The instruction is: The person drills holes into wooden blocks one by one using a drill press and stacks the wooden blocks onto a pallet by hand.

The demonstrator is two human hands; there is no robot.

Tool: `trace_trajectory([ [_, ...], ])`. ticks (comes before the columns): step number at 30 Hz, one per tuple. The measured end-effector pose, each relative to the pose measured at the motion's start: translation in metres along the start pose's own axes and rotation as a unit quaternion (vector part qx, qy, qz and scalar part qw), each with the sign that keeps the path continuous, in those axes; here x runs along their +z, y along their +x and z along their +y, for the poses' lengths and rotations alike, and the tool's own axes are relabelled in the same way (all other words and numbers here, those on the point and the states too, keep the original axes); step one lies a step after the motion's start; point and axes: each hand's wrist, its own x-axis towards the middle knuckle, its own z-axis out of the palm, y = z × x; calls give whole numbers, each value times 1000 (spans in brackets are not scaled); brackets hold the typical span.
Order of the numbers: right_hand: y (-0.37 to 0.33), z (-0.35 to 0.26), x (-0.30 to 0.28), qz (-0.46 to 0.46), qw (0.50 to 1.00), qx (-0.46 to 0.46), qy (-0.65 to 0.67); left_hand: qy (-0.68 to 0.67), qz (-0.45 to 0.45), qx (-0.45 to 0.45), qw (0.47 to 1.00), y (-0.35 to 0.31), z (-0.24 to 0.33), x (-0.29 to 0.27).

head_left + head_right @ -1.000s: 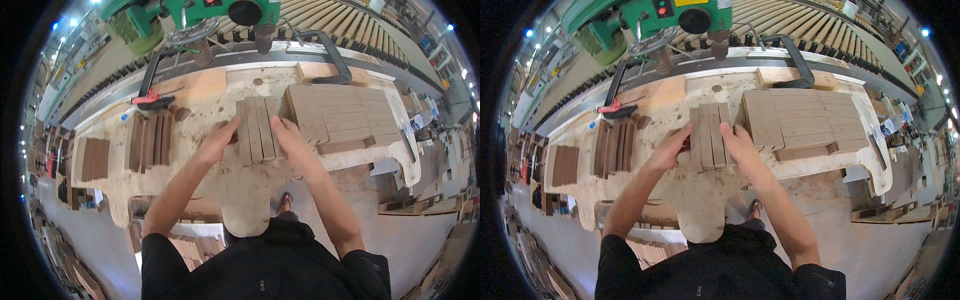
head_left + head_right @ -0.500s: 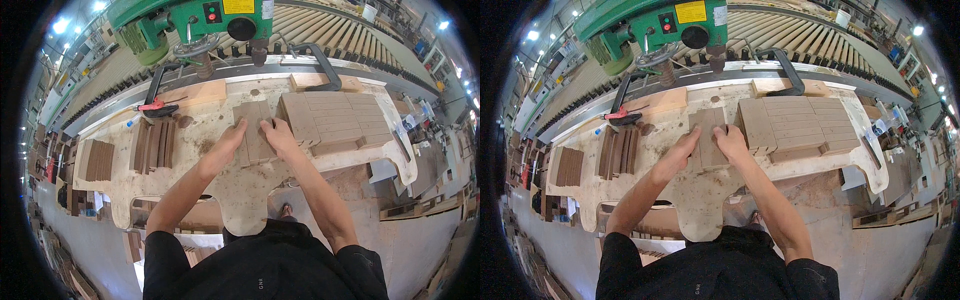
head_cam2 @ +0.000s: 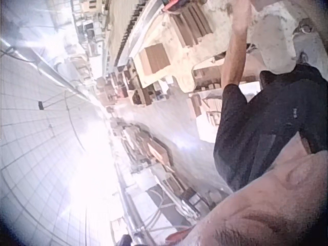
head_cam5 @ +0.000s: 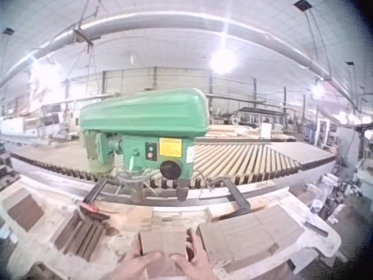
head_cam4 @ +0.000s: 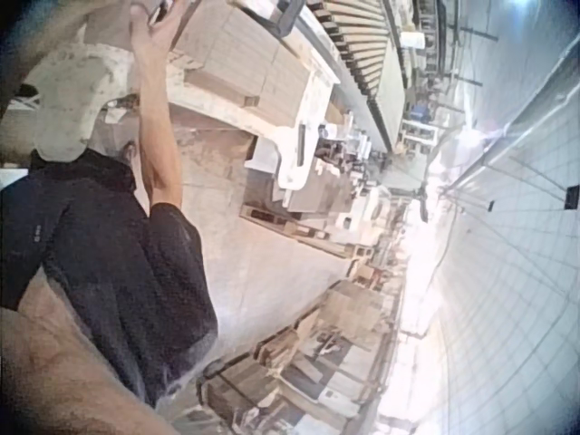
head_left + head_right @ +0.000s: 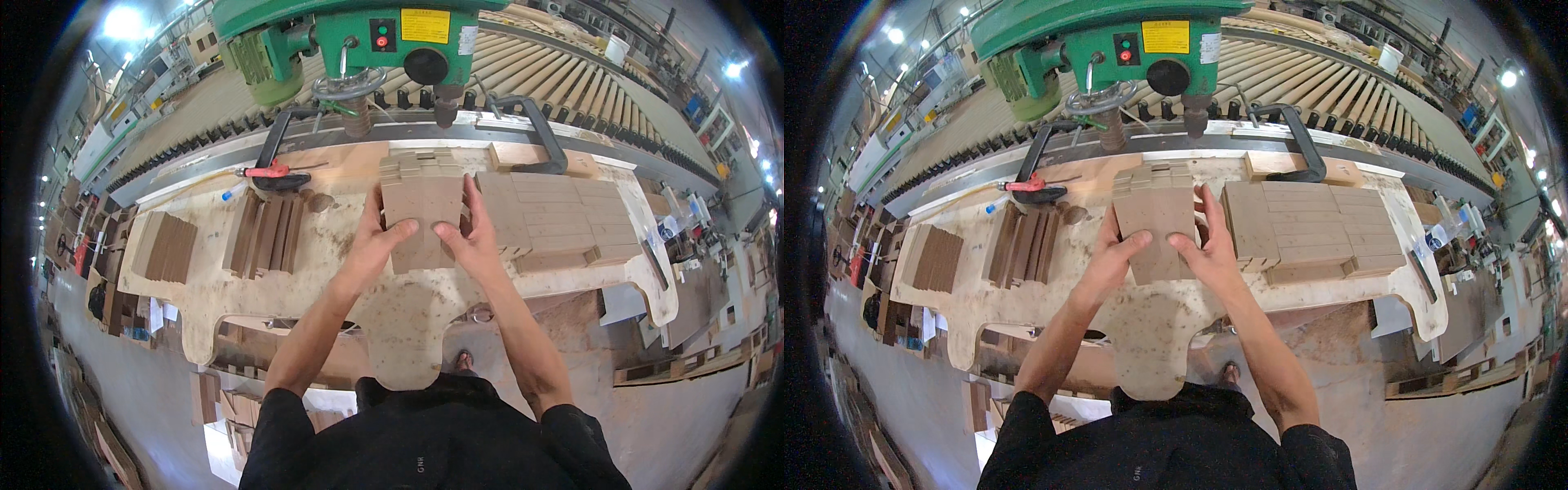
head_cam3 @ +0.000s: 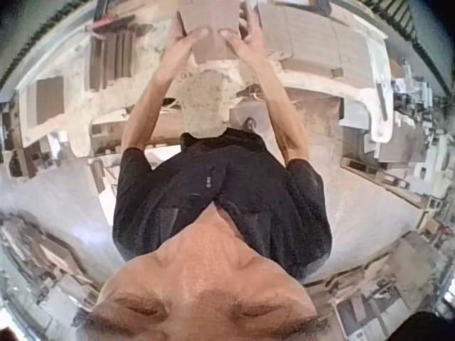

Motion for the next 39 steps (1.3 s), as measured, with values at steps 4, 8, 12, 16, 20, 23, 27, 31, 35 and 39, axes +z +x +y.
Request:
trace_trajectory([
  [4,-20,13,-9,-85,996,21,-13,91,-65,11,994,-3,-20,-21],
  [8,-25,12,-11,-110,993,27,-35,80,-81,-29,993,-11,-29,-30],
  [12,-24,6,-19,-150,983,18,-101,162,-95,12,982,-21,-37,-40],
  [16,-25,-9,-14,-187,973,57,-121,246,-152,-54,956,-29,-39,-47],
  [20,-20,-7,-15,-203,975,79,-34,231,-173,-58,956,-25,-34,-45],
  [23,-17,-9,-13,-218,972,83,-18,201,-179,-67,961,-27,-35,-49],
  [27,-25,6,-12,-199,978,58,23,235,-195,-52,951,-22,-37,-52],
  [31,-27,12,-5,-168,981,69,71,207,-167,-53,963,-23,-47,-52],
  [35,-29,19,-6,-142,988,49,29,219,-171,-52,959,-21,-43,-51],
  [39,-29,2,-2,-139,984,103,40,202,-188,4,961,-30,-44,-49],
])
